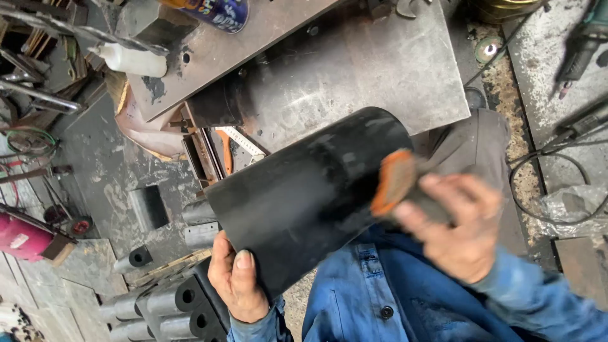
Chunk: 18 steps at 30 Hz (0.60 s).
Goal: Finishing and cleaning a large black cylindrical rubber industrial part using an angle grinder, spray, and cloth.
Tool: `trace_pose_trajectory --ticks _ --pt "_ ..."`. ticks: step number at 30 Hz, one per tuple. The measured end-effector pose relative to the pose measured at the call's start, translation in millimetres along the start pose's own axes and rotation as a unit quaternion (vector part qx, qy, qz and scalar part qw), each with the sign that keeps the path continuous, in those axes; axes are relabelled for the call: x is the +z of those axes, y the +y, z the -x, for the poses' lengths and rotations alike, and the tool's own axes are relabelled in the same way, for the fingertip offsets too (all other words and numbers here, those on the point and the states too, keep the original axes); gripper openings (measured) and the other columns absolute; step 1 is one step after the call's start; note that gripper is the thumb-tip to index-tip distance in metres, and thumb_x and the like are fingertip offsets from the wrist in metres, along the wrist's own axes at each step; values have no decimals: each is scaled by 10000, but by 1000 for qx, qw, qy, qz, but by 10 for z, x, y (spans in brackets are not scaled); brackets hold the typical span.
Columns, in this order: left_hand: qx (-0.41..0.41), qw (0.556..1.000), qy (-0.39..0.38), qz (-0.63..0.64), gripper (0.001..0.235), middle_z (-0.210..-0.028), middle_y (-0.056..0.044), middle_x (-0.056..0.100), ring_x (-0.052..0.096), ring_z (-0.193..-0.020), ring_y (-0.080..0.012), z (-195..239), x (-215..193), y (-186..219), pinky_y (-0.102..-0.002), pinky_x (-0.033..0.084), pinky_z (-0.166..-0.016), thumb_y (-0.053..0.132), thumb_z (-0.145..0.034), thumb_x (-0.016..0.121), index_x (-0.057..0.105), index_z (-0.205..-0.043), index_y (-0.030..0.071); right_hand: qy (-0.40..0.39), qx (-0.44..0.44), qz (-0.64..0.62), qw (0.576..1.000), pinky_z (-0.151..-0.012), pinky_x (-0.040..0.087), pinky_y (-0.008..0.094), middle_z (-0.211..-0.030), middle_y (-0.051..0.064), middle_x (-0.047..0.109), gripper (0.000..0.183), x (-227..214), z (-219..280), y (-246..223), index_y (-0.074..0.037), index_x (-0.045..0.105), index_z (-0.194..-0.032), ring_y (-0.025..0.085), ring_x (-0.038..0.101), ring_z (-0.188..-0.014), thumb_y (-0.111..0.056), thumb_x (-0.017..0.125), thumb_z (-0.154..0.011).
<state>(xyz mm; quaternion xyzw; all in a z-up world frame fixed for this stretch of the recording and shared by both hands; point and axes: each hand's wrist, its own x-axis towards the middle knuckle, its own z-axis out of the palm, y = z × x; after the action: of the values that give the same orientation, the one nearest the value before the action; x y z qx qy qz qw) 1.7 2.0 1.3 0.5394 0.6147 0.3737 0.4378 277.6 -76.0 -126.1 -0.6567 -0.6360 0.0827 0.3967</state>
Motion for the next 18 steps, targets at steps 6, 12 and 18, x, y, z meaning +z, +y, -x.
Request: trace_pose_trajectory --ticks 6,12,18 --pt "8 999 11 -40 572 -1248 -158 679 614 -1135 -203 -65 -27 1 -307 446 -1042 331 -980 563 565 -1346 -109 14 -71 -25 997 -995 490 442 -1336 90 579 548 213 -13 115 -312 756 -1213 356 501 -1193 -43 800 -737" --pt "-6 998 34 -48 577 -1265 -163 669 606 -1134 -210 -84 -58 -46 -314 445 -1042 310 -990 540 550 -1387 -109 31 29 34 998 -1058 463 491 -1370 146 572 529 157 53 147 -247 762 -1219 386 485 -1230 29 754 -768" --pt "-5 998 47 -50 582 -1273 -146 658 599 -1145 -205 -188 -14 54 -308 449 -1037 325 -998 521 548 -1397 -98 29 -26 -25 999 -1026 472 468 -1345 116 574 530 314 31 219 -276 793 -1186 370 489 -1210 4 747 -738"
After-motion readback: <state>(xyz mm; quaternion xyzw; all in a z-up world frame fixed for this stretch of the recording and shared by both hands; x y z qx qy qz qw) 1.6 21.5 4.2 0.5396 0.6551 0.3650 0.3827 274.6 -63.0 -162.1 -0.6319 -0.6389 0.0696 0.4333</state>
